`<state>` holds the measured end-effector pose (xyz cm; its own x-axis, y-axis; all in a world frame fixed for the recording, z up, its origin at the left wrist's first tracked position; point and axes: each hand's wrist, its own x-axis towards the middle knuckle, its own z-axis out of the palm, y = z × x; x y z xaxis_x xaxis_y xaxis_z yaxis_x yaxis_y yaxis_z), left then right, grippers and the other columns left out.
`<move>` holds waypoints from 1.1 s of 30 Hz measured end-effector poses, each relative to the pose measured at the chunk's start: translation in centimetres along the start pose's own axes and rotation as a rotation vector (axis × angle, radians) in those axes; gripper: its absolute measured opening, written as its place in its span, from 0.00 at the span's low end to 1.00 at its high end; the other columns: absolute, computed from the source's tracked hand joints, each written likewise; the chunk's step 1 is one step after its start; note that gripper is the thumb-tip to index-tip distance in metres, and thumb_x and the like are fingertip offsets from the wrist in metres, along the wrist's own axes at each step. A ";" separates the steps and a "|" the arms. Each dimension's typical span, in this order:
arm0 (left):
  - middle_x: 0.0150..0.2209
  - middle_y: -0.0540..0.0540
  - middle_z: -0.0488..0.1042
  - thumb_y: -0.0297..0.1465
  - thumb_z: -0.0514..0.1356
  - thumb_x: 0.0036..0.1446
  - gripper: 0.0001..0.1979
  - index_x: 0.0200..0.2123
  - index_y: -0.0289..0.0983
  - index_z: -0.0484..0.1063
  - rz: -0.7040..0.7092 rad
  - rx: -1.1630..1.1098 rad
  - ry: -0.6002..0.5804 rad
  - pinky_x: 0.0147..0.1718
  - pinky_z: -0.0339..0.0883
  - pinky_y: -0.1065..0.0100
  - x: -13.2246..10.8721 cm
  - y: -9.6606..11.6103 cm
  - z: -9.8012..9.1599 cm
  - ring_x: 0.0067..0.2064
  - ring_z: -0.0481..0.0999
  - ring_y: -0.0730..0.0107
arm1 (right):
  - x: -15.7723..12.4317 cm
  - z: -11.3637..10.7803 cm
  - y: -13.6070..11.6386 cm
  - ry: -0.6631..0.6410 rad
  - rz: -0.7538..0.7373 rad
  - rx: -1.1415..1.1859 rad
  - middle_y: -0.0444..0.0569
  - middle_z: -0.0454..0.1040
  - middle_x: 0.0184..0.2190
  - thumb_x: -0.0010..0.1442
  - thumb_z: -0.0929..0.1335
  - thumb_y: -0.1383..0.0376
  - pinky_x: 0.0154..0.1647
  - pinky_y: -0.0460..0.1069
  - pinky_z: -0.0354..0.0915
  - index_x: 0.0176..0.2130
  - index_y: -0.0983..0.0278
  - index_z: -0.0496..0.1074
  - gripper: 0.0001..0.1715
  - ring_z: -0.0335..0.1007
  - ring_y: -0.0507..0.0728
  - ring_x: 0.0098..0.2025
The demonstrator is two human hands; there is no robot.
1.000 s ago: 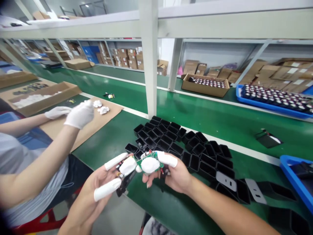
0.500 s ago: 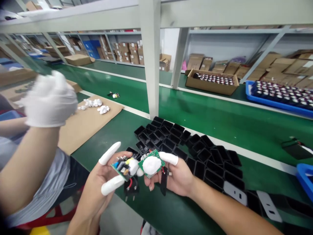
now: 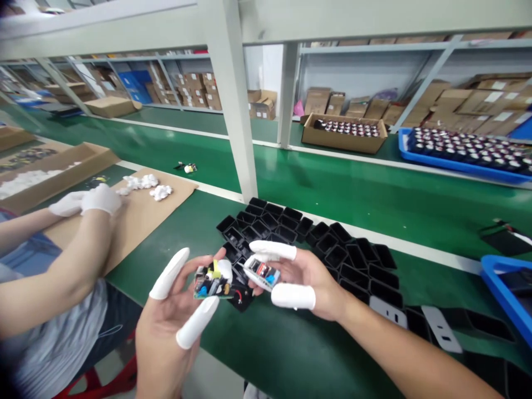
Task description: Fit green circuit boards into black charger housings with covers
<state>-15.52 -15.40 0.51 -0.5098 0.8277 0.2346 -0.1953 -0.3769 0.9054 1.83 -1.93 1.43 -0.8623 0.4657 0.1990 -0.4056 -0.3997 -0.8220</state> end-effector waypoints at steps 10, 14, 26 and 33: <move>0.61 0.44 0.66 0.16 0.63 0.58 0.42 0.68 0.55 0.58 0.361 0.490 0.024 0.65 0.63 0.46 -0.3 -0.5 2.4 0.67 0.65 0.49 | -0.4 -0.7 -1.8 -0.014 -0.404 -0.909 0.57 0.68 0.55 0.57 0.77 0.71 0.60 0.59 0.67 0.64 0.57 0.67 0.39 0.68 0.63 0.57; 0.62 0.43 0.66 0.14 0.65 0.56 0.46 0.70 0.53 0.55 0.482 0.588 0.022 0.65 0.63 0.45 0.0 -0.8 3.0 0.65 0.68 0.50 | 0.1 -0.7 -2.4 -0.021 -0.441 -0.992 0.57 0.70 0.55 0.56 0.75 0.72 0.61 0.52 0.66 0.63 0.63 0.67 0.37 0.69 0.59 0.57; 0.61 0.45 0.67 0.15 0.66 0.57 0.45 0.70 0.52 0.54 0.498 0.712 0.113 0.54 0.74 0.58 -0.5 -0.9 4.9 0.64 0.69 0.50 | 1.8 -2.4 -3.5 -0.214 -0.371 -0.825 0.65 0.72 0.54 0.55 0.72 0.70 0.58 0.56 0.67 0.59 0.75 0.71 0.32 0.71 0.64 0.56; 0.59 0.33 0.72 0.18 0.68 0.55 0.34 0.64 0.34 0.66 0.540 0.731 0.170 0.31 0.79 0.74 0.4 -1.8 5.5 0.54 0.79 0.49 | 2.6 -3.3 -3.2 -0.247 -0.196 -0.548 0.62 0.74 0.53 0.52 0.76 0.69 0.58 0.58 0.68 0.60 0.71 0.72 0.37 0.72 0.66 0.54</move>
<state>-10.80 -12.12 0.89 -0.5051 0.5221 0.6872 0.6528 -0.2898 0.7000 1.90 3.22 2.81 -0.8588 0.2675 0.4370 -0.4053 0.1672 -0.8988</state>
